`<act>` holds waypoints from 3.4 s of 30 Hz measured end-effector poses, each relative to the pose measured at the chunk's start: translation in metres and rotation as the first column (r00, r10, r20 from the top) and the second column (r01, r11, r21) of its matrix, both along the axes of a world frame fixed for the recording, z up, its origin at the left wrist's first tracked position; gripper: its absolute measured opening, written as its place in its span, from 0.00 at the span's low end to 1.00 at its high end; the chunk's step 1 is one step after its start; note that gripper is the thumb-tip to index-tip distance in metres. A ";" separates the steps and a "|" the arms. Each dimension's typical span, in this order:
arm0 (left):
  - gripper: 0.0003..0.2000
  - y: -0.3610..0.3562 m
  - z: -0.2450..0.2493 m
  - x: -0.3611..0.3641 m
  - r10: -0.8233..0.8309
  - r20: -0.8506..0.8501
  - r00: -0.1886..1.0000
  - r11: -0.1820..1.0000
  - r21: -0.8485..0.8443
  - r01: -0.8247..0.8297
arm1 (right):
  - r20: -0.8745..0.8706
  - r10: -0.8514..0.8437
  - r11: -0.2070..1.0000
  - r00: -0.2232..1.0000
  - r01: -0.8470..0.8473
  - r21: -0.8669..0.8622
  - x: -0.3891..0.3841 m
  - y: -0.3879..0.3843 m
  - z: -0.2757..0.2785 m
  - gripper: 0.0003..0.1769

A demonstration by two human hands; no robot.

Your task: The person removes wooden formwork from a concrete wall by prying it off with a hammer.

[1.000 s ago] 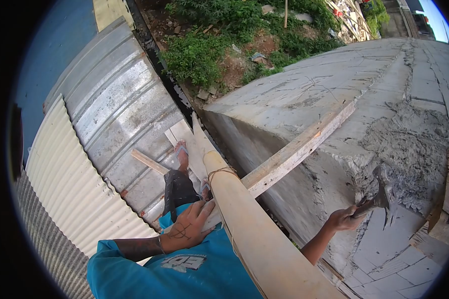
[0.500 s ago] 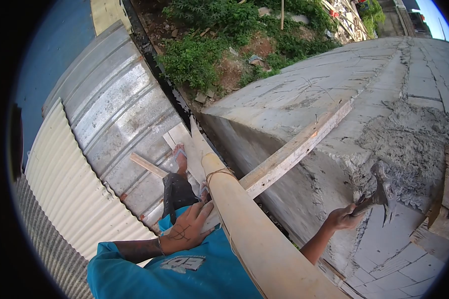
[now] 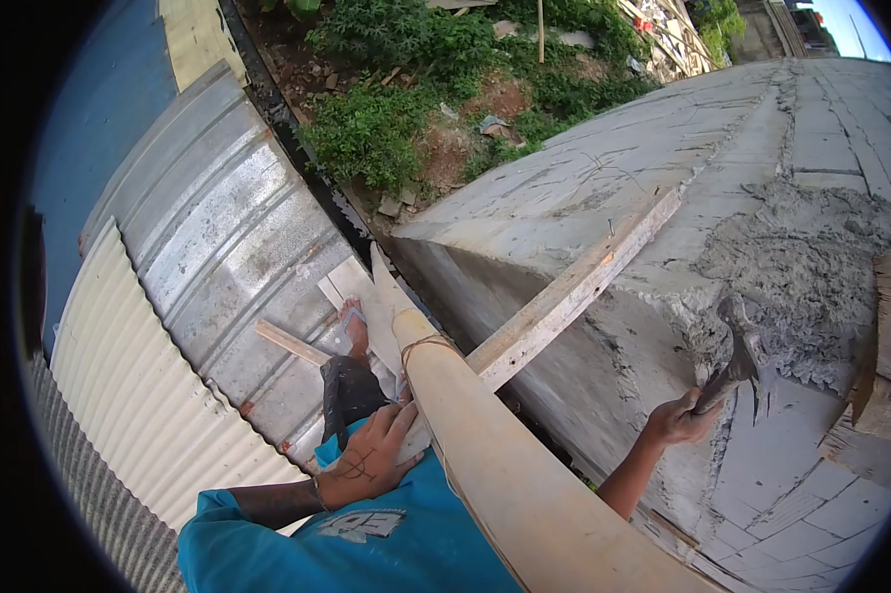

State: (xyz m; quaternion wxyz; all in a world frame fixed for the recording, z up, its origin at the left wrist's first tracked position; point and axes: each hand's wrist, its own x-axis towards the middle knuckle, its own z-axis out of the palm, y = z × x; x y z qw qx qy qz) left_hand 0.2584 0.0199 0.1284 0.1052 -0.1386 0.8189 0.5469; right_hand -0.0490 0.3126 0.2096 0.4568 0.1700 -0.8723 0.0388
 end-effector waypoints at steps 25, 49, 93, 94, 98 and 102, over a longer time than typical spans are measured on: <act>0.45 -0.002 0.004 0.001 0.008 0.007 1.000 0.999 0.048 -0.008 | 0.030 -0.046 0.999 0.998 0.046 -0.027 -0.004 0.010 -0.007 0.34; 0.32 0.018 0.007 0.018 0.127 -0.161 0.979 0.946 -0.276 -0.168 | 0.084 0.313 0.928 0.946 -0.285 -0.239 -0.009 0.025 -0.030 0.19; 0.20 0.220 0.118 -0.278 -0.234 -0.933 0.273 0.859 -0.330 -0.392 | 0.109 0.380 0.603 0.919 -0.156 -0.783 0.110 0.104 0.047 0.14; 0.22 0.229 0.119 -0.282 -0.231 -0.923 0.308 0.872 -0.336 -0.355 | 0.110 0.398 0.548 0.911 -0.139 -0.825 0.124 0.118 0.041 0.14; 0.28 0.253 0.102 -0.295 -0.341 -0.861 0.377 0.710 -0.499 -0.497 | 0.371 0.194 0.410 0.908 0.268 -0.872 0.198 0.182 -0.022 0.18; 0.30 0.260 0.084 -0.306 -0.332 -0.897 0.291 0.749 -0.438 -0.498 | 0.621 -0.122 0.168 0.774 0.633 -0.756 0.289 0.222 -0.128 0.20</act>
